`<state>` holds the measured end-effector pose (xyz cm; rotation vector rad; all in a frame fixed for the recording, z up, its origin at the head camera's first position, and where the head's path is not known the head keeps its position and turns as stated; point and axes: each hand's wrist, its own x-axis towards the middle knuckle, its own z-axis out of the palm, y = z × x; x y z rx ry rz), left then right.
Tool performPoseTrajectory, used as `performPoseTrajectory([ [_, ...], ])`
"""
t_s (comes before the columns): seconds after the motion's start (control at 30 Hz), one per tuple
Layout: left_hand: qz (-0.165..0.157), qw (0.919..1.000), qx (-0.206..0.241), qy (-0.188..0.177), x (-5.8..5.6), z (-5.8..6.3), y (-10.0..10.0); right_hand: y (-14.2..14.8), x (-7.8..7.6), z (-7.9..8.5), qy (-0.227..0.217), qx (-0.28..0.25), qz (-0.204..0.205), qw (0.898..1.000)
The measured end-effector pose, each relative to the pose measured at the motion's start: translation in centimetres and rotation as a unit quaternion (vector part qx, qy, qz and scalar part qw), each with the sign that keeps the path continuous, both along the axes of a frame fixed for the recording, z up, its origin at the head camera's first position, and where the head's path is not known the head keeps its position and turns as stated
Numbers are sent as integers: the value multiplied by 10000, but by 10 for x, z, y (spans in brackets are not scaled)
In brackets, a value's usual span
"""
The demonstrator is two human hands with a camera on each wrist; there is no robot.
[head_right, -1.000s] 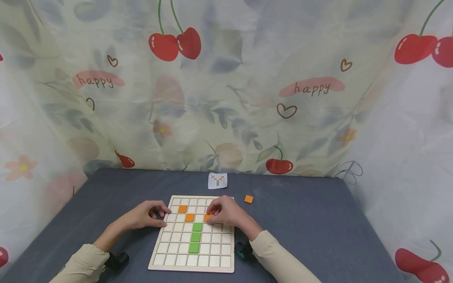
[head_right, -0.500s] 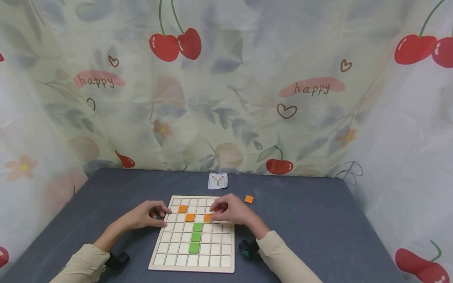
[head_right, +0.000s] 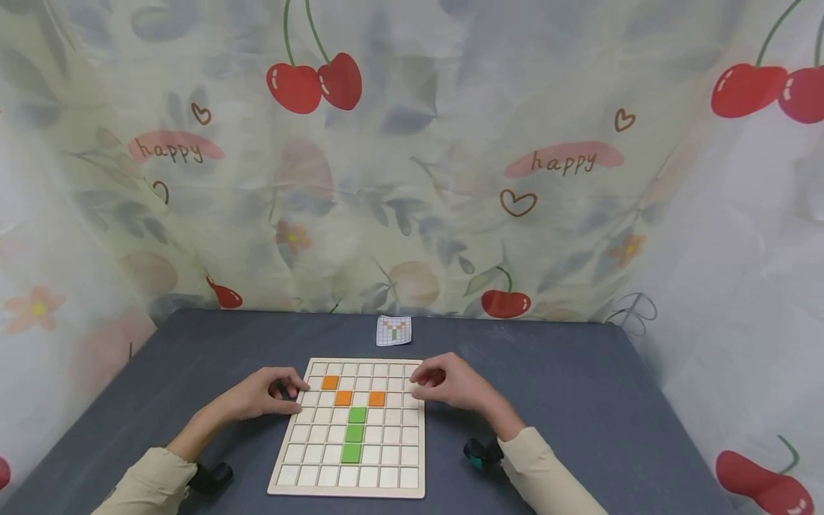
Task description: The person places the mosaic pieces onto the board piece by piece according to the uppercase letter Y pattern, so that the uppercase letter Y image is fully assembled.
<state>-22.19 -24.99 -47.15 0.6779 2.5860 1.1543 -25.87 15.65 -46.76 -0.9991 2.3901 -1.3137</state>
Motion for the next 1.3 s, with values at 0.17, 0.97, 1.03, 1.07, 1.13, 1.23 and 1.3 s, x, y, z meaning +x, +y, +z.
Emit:
performPoseTrajectory([
  [0.17, -2, 10000, 17, -42, -1, 0, -1, 15, 1, 0, 37, 12, -100, 9999],
  [0.97, 2, 10000, 89, -37, -1, -1, -2, 55, -12, -5, 270, 242, -788, 9962],
  [1.03, 1, 9999, 110, -47, -1, -1, -1, 56, -14, -5, 308, 211, -815, 9960],
  [1.07, 1, 9999, 119, -46, -1, -1, -1, 57, -15, -6, 305, 187, -826, 9959],
  [1.13, -1, 9999, 123, -29, -1, -1, -1, 57, -17, -5, 302, 132, -836, 9960],
  [1.23, -6, 9999, 106, 9, -1, -1, -1, 58, -20, -5, 241, 60, -838, 9962],
  [1.3, -1, 10000, 82, 53, -1, -1, -1, 58, -22, -6, 222, 51, -875, 9959],
])
